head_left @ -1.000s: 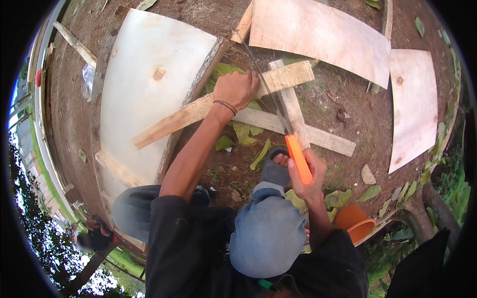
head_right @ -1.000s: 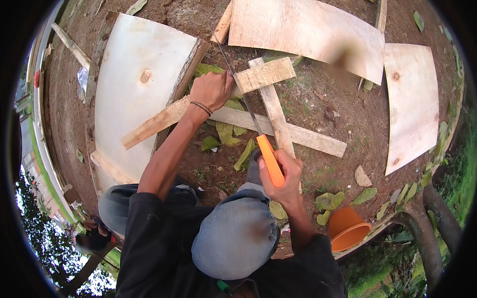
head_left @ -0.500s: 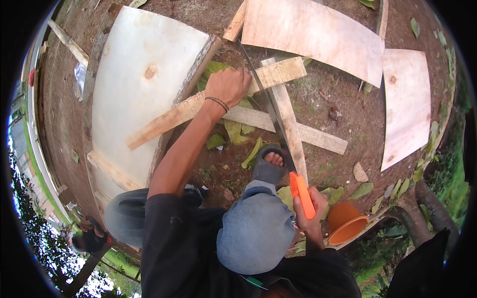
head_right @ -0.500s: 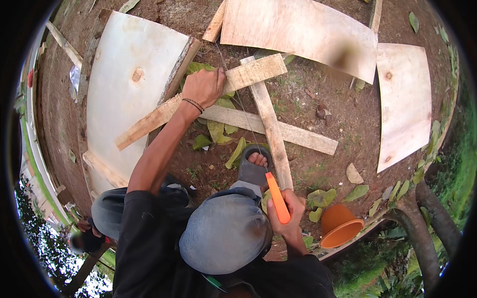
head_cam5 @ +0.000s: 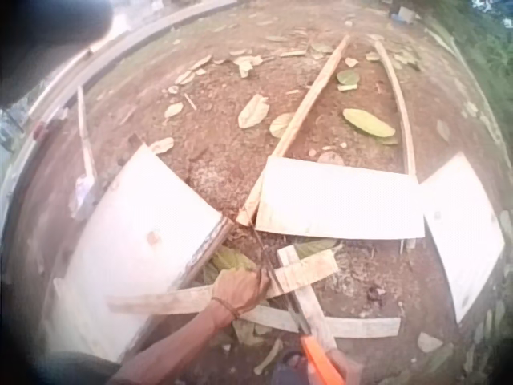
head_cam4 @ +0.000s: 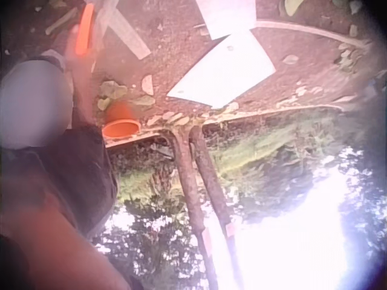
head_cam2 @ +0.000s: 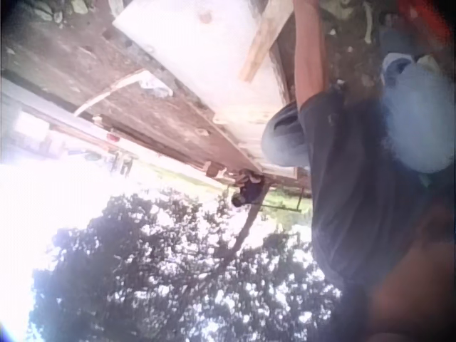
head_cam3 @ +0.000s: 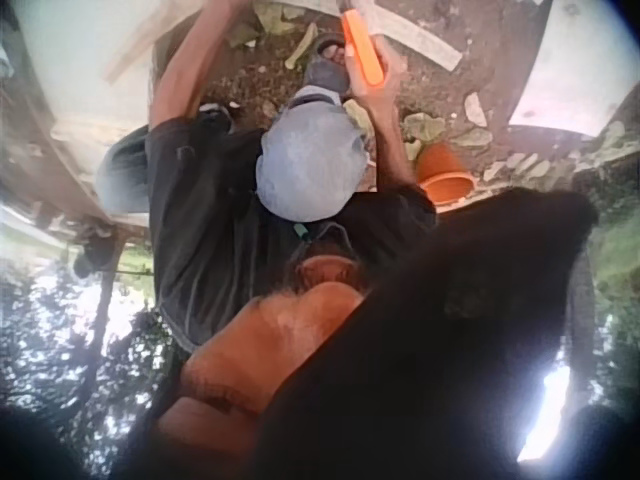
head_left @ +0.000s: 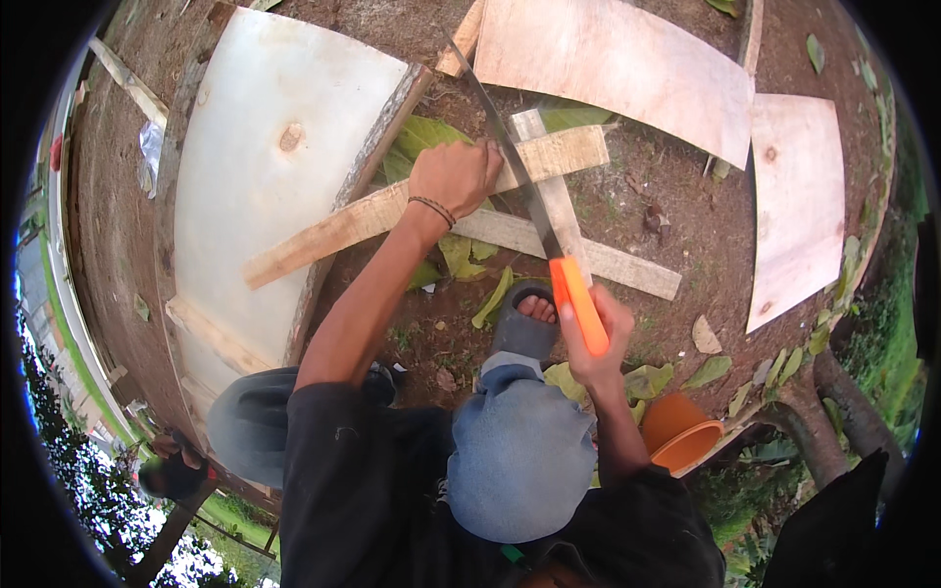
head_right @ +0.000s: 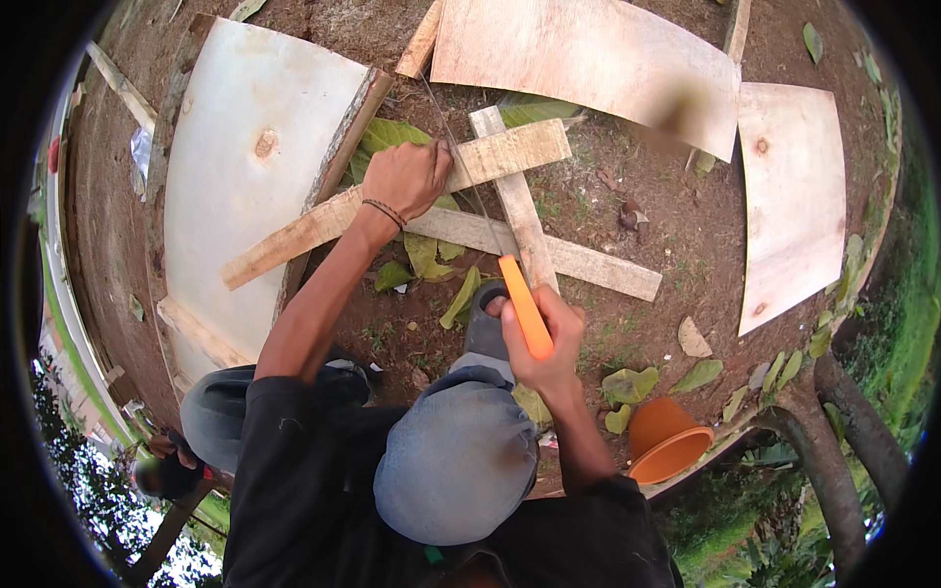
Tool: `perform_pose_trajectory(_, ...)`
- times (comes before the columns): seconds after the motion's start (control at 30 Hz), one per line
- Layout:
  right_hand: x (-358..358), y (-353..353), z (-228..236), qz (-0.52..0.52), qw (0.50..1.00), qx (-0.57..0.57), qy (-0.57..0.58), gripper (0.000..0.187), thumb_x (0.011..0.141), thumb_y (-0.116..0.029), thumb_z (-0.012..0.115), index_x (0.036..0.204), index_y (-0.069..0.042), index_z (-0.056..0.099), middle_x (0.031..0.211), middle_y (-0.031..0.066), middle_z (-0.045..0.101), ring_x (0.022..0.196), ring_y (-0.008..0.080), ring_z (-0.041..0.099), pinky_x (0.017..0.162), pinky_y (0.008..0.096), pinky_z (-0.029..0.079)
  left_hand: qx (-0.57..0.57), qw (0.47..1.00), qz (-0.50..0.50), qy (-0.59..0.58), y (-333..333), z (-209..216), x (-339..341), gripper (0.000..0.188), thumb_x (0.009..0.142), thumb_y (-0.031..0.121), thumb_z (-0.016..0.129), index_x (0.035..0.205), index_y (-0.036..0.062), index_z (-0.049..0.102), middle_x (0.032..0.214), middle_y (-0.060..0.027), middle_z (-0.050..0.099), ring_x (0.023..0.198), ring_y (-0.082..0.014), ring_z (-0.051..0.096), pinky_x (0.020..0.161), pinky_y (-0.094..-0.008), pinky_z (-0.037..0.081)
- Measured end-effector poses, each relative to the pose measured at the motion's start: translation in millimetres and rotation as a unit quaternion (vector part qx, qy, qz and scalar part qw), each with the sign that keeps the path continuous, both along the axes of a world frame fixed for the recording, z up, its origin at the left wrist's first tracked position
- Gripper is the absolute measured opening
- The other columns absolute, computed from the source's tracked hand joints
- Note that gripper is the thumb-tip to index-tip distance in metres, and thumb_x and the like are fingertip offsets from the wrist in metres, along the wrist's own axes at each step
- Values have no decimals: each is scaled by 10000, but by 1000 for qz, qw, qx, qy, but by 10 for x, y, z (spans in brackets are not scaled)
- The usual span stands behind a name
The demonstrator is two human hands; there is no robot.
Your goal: The person assembles a wooden frame on a white board by cutting a wooden strip with a hand saw and securing it with nails using a hammer. The person positions the strip, saws it to length, and then hammers nails into the board to attach the strip.
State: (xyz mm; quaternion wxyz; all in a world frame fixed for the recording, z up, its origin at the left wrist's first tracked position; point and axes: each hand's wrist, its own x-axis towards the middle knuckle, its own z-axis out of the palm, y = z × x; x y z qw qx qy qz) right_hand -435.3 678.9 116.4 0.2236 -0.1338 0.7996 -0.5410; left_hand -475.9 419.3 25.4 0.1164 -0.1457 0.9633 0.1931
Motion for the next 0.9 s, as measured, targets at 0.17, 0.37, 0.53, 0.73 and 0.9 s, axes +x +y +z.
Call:
perform_pose_trajectory(0.17, 40, 12, -59, -30, 999, -29, -19, 217, 882, -87, 689, 728, -18, 553, 602, 38, 563, 535, 71, 532, 512, 240, 411, -12, 999, 7, 37, -100, -85, 24, 484, 1039, 320, 397, 804, 0, 673, 655, -253, 641, 599, -443, 647, 588, -528, 536)
perform_pose_trajectory(0.37, -90, -78, 2, -11, 1000, -12, -3, 188, 895, -83, 676, 756, -16, 569, 606, 45, 578, 519, 97, 593, 524, 253, 452, 1, 1000, 2, -16, 58, -13, 67, 479, 1014, 320, 406, 792, 12, 699, 700, -248, 672, 636, -421, 680, 602, -510, 554)
perform_pose_trajectory(0.53, 23, 93, 10, -6, 1000, -23, -13, 154, 893, -70, 653, 781, 16, 592, 642, 57, 627, 536, 86, 582, 564, 242, 469, -9, 1000, 6, 5, -150, -66, -49, 473, 1034, 330, 396, 835, 14, 687, 686, -260, 652, 632, -449, 658, 604, -535, 540)
perform_pose_trajectory(0.73, -157, -23, 89, 31, 999, 32, 11, 197, 887, -81, 672, 741, -17, 557, 566, 18, 535, 522, 64, 569, 493, 219, 405, 5, 1000, 27, -1, 1, -33, -16, 492, 1036, 332, 380, 834, 4, 685, 706, -269, 660, 657, -454, 665, 628, -543, 544)
perform_pose_trajectory(0.9, 28, 186, 79, -6, 1000, 6, 3, 167, 871, -63, 678, 749, -9, 578, 561, 21, 532, 497, 87, 553, 500, 248, 418, -2, 1000, 19, 1, -77, -36, -46, 521, 1036, 340, 378, 791, -2, 684, 704, -267, 660, 657, -457, 663, 633, -545, 544)
